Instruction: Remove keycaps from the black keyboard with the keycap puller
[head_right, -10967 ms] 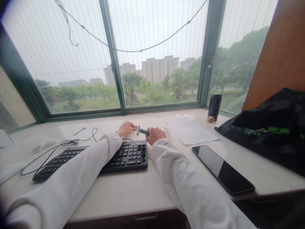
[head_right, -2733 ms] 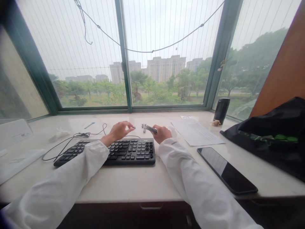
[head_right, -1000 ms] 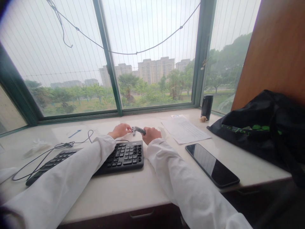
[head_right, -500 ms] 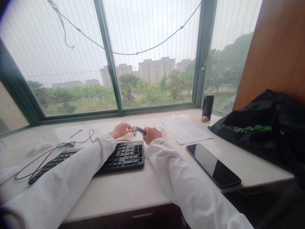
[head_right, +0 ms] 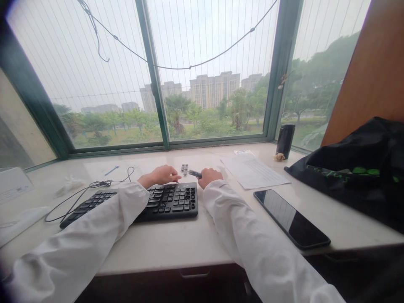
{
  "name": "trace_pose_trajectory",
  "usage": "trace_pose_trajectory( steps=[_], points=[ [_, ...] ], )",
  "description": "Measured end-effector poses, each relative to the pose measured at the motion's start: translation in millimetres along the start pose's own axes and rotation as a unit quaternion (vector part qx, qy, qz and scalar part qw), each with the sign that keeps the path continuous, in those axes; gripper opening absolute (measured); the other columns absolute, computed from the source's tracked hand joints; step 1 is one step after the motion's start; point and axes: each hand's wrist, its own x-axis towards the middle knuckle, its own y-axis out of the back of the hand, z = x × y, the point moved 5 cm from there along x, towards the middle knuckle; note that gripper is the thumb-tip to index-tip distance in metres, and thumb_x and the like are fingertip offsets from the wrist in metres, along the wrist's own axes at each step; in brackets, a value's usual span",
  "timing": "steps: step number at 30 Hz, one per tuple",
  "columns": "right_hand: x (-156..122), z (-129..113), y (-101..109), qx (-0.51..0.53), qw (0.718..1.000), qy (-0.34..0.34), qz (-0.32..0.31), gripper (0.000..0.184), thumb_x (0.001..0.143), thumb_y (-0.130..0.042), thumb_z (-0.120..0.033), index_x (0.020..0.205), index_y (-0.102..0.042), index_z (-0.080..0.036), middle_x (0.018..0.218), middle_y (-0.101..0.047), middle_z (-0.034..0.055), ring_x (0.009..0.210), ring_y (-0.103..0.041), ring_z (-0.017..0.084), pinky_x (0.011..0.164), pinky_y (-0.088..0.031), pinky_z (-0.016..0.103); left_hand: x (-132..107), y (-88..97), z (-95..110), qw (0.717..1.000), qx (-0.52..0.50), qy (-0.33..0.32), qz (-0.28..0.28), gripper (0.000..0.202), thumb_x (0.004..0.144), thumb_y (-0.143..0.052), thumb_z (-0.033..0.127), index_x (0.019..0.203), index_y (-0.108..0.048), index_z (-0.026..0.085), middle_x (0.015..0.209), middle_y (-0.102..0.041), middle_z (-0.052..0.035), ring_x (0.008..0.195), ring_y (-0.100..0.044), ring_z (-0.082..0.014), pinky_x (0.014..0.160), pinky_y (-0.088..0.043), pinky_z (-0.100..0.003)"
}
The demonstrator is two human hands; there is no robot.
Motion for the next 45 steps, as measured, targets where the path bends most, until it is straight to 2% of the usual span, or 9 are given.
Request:
trace_pose_trajectory(
  steps=[18, 21, 25, 28, 32, 35, 38, 40, 45],
  points=[
    [-9.6, -24.1, -6.4, 0.041, 0.994, 0.099, -0.022, 0.037, 0.084, -0.051, -0.045, 0.083, -0.075, -0.018, 0.083, -0.071, 0.0119, 0.068, -0.063, 0.018, 0.055, -0.037, 0.025, -35.4, 11.1, -14.6, 0.999, 0.037, 0.013, 0.020, 0.040, 0.084, -0.049, 0.056, 0.084, -0.073, 0.024, 0.084, -0.072, -0.0062, 0.074, -0.062, -0.0207, 0.065, -0.041, -0.028],
    [-12.1, -29.0, -8.9, 0.047, 0.992, 0.119, -0.022, 0.036, 0.084, -0.051, -0.046, 0.079, -0.075, -0.020, 0.079, -0.071, 0.0104, 0.068, -0.063, 0.018, 0.053, -0.035, 0.025, -42.6, 15.6, -14.1, 0.999, 0.020, 0.007, 0.048, 0.036, 0.085, -0.051, 0.054, 0.087, -0.073, 0.025, 0.091, -0.072, -0.0042, 0.080, -0.063, -0.0204, 0.069, -0.042, -0.027],
    [-11.4, -27.0, -4.0, 0.045, 0.993, 0.109, 0.002, 0.030, 0.082, -0.055, -0.044, 0.078, -0.075, -0.022, 0.080, -0.071, 0.0097, 0.070, -0.064, 0.020, 0.057, -0.037, 0.027, -59.5, 28.0, 4.1, 0.989, -0.030, -0.070, 0.123, 0.032, 0.088, -0.051, 0.050, 0.087, -0.072, 0.026, 0.092, -0.072, -0.0002, 0.082, -0.063, -0.0169, 0.072, -0.041, -0.025],
    [-14.5, -28.9, 12.7, 0.137, 0.983, 0.111, 0.052, 0.032, 0.084, -0.053, -0.044, 0.071, -0.073, -0.023, 0.074, -0.071, 0.0057, 0.072, -0.063, 0.019, 0.065, -0.039, 0.027, -76.2, 30.8, 27.6, 0.976, -0.075, -0.169, 0.114, 0.029, 0.087, -0.055, 0.049, 0.089, -0.072, 0.025, 0.089, -0.072, 0.0010, 0.077, -0.063, -0.0136, 0.069, -0.040, -0.023],
    [-26.1, -34.5, 32.1, 0.389, 0.913, 0.056, 0.112, 0.048, 0.084, -0.050, -0.055, 0.051, -0.056, -0.020, 0.048, -0.053, 0.0005, 0.051, -0.051, 0.014, 0.054, -0.037, 0.026, -94.7, 25.6, 49.9, 0.955, -0.117, -0.259, 0.087, 0.029, 0.084, -0.060, 0.050, 0.092, -0.073, 0.024, 0.086, -0.072, 0.0002, 0.074, -0.063, -0.0119, 0.067, -0.041, -0.020],
    [-34.6, -45.8, 23.7, 0.623, 0.781, 0.003, 0.037, 0.049, 0.078, -0.057, -0.059, 0.052, -0.038, -0.022, 0.042, -0.032, -0.0066, 0.036, -0.027, 0.007, 0.038, -0.021, 0.024, -101.5, 17.8, 55.0, 0.945, -0.127, -0.288, 0.088, 0.029, 0.083, -0.063, 0.049, 0.096, -0.074, 0.026, 0.085, -0.071, -0.0002, 0.073, -0.063, -0.0115, 0.066, -0.041, -0.020],
    [-43.0, -59.7, 12.1, 0.745, 0.666, -0.017, -0.035, 0.054, 0.071, -0.069, -0.055, 0.056, -0.030, -0.022, 0.045, -0.022, -0.0106, 0.037, -0.017, 0.004, 0.036, -0.012, 0.022, -103.8, 10.4, 55.0, 0.941, -0.131, -0.295, 0.097, 0.030, 0.081, -0.064, 0.049, 0.097, -0.075, 0.026, 0.084, -0.071, -0.0010, 0.070, -0.063, -0.0114, 0.064, -0.040, -0.020],
    [-48.3, -65.8, 6.5, 0.767, 0.639, -0.020, -0.058, 0.056, 0.069, -0.072, -0.054, 0.056, -0.029, -0.022, 0.046, -0.022, -0.0106, 0.038, -0.018, 0.004, 0.036, -0.013, 0.020, -104.3, 7.4, 55.1, 0.940, -0.130, -0.298, 0.104, 0.030, 0.082, -0.064, 0.049, 0.097, -0.075, 0.026, 0.081, -0.070, -0.0011, 0.067, -0.062, -0.0109, 0.061, -0.038, -0.021],
    [-59.8, -76.5, -0.4, 0.756, 0.649, 0.000, -0.085, 0.056, 0.072, -0.068, -0.058, 0.052, -0.033, -0.020, 0.044, -0.027, -0.0085, 0.037, -0.023, 0.004, 0.035, -0.013, 0.020, -104.9, 5.0, 56.8, 0.935, -0.132, -0.309, 0.110, 0.028, 0.085, -0.062, 0.047, 0.096, -0.075, 0.026, 0.081, -0.071, -0.0012, 0.066, -0.062, -0.0107, 0.060, -0.038, -0.021]
  ],
)
